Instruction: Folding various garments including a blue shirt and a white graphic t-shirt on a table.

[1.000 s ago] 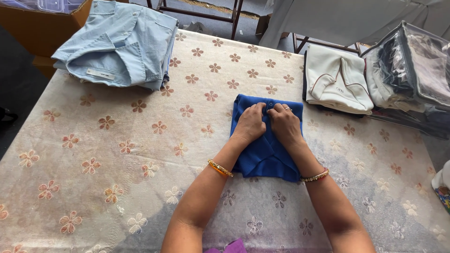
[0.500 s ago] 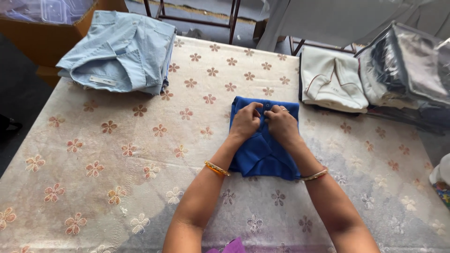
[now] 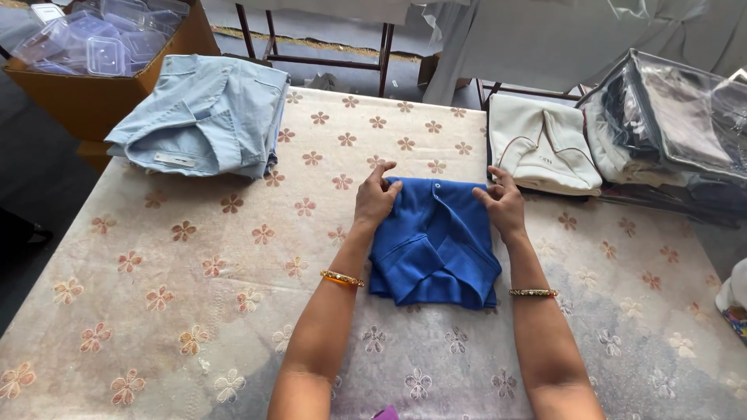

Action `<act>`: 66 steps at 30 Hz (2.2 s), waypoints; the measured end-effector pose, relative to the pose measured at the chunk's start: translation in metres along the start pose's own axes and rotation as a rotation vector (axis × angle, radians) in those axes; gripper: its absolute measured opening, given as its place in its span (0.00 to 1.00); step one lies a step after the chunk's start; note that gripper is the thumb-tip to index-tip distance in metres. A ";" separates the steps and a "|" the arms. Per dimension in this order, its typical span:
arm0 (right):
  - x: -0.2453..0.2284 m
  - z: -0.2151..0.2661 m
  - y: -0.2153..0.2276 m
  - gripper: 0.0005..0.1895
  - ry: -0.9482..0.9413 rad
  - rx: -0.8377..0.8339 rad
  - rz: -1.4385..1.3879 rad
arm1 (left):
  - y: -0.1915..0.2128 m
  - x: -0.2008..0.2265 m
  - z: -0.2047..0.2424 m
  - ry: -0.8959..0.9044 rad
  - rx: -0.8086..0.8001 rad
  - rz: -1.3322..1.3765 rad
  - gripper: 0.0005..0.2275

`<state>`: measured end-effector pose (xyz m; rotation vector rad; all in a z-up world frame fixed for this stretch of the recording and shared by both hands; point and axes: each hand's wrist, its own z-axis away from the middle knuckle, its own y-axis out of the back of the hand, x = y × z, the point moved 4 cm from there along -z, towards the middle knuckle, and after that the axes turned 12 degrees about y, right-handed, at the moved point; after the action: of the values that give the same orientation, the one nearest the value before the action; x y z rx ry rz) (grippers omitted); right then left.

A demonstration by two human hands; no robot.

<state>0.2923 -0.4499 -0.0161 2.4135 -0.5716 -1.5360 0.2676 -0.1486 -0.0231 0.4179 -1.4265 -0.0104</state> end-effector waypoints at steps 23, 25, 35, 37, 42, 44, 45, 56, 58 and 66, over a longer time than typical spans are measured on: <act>-0.136 0.097 -0.023 0.28 0.414 -0.570 0.805 | -0.003 0.035 0.136 -0.496 -0.404 -0.705 0.28; -0.135 0.110 -0.020 0.39 0.417 -0.727 0.785 | 0.004 0.040 0.161 -0.398 -0.555 -0.865 0.42; -0.104 0.138 0.014 0.26 0.475 -0.445 0.720 | -0.008 -0.013 0.155 -0.523 -0.308 -0.787 0.27; -0.118 0.137 0.027 0.17 0.478 -0.330 0.686 | -0.001 0.003 0.161 -0.459 -0.314 -0.626 0.25; -0.129 0.151 0.035 0.12 0.500 -0.480 0.635 | 0.007 0.012 0.172 -0.538 -0.485 -0.855 0.23; -0.118 0.143 0.039 0.10 0.515 -0.547 0.611 | 0.007 0.007 0.156 -0.630 -0.493 -0.841 0.24; -0.107 0.134 0.046 0.10 0.419 -0.501 0.538 | 0.013 0.009 0.140 -0.412 -0.523 -0.550 0.18; 0.034 -0.002 0.017 0.13 -0.167 -0.035 -0.138 | -0.017 -0.068 -0.055 0.156 -0.137 0.518 0.14; 0.032 -0.002 0.009 0.13 -0.348 -0.033 -0.339 | -0.020 -0.065 -0.054 0.289 -0.186 0.531 0.14; 0.060 -0.016 -0.009 0.15 -0.440 0.047 -0.493 | -0.028 -0.048 -0.050 0.339 -0.093 0.477 0.20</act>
<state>0.3310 -0.4679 -0.0616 2.3681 -0.0708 -2.3046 0.3150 -0.1481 -0.0813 -0.0079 -1.1547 0.3631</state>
